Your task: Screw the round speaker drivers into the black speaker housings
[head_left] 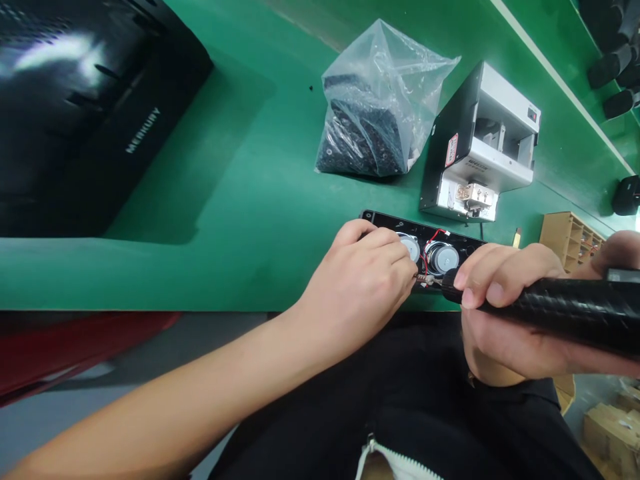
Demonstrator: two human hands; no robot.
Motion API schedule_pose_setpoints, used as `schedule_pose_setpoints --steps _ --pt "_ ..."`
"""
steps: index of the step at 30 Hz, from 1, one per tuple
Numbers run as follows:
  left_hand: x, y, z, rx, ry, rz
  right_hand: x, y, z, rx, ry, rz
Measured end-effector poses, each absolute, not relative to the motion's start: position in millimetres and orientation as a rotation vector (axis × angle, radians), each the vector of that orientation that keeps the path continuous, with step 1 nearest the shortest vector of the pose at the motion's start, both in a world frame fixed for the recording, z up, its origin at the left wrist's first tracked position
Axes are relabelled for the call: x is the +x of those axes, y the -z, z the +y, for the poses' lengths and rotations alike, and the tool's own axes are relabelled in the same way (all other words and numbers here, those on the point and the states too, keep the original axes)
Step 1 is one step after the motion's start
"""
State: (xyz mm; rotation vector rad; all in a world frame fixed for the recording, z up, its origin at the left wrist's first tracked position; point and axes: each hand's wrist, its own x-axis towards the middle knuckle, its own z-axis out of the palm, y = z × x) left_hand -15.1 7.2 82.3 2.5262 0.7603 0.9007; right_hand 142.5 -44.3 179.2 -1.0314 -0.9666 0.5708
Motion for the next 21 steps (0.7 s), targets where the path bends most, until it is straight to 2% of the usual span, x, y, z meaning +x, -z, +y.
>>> schedule_pose_setpoints --steps 17,21 --pt "-14.5 -80.1 5.9 2.561 -0.839 0.796 154.0 -162.3 -50.1 -0.954 -0.620 -1.135" --pt "-12.7 -79.6 6.9 2.596 -0.863 0.795 151.9 -159.4 -52.9 -0.999 -0.548 -1.229"
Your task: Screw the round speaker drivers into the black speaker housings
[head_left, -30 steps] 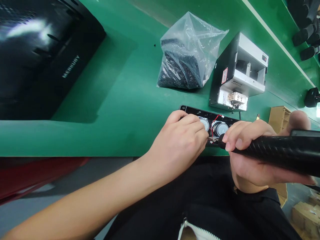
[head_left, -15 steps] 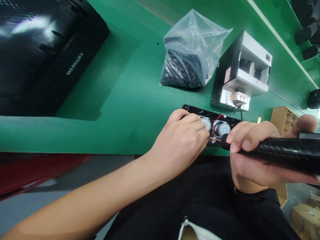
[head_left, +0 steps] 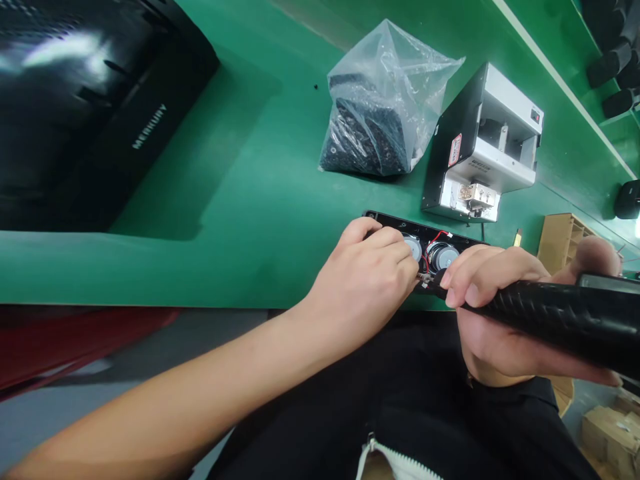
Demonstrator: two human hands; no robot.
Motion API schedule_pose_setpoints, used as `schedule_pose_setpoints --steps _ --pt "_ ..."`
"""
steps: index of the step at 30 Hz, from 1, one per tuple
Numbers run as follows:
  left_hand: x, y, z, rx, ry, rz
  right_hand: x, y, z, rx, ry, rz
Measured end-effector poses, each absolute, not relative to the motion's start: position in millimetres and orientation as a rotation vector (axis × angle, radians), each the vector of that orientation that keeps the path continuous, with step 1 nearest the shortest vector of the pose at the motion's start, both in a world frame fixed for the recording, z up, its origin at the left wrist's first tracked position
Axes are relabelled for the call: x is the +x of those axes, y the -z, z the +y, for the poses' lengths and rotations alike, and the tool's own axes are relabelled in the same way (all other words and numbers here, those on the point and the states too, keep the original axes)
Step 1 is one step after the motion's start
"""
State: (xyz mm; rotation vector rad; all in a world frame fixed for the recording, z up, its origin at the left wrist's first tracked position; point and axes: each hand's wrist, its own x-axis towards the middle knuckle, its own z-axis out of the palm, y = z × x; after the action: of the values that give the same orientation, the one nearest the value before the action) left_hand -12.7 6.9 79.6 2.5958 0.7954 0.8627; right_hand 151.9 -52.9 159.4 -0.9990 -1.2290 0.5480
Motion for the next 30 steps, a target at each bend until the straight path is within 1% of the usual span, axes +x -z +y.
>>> schedule_pose_setpoints --steps 2,7,15,23,30 --pt "-14.6 -79.5 8.7 2.584 -0.887 0.797 151.2 -158.5 -51.4 -1.018 -0.510 -1.182" --pt "-27.9 -79.1 17.6 2.493 -0.853 0.758 161.8 -147.7 -43.9 -0.919 -0.583 -1.179" --pt "-33.4 -74.9 26.5 2.577 -0.784 0.767 172.3 -129.0 -43.3 -0.964 -0.561 -1.253" --pt "-28.8 -78.4 27.8 2.623 -0.634 0.811 171.8 -120.3 -40.8 -1.059 -0.533 -1.292" --pt "-27.7 -74.5 27.5 2.538 -0.717 0.797 168.4 -117.5 -38.1 -1.053 -0.587 -1.302"
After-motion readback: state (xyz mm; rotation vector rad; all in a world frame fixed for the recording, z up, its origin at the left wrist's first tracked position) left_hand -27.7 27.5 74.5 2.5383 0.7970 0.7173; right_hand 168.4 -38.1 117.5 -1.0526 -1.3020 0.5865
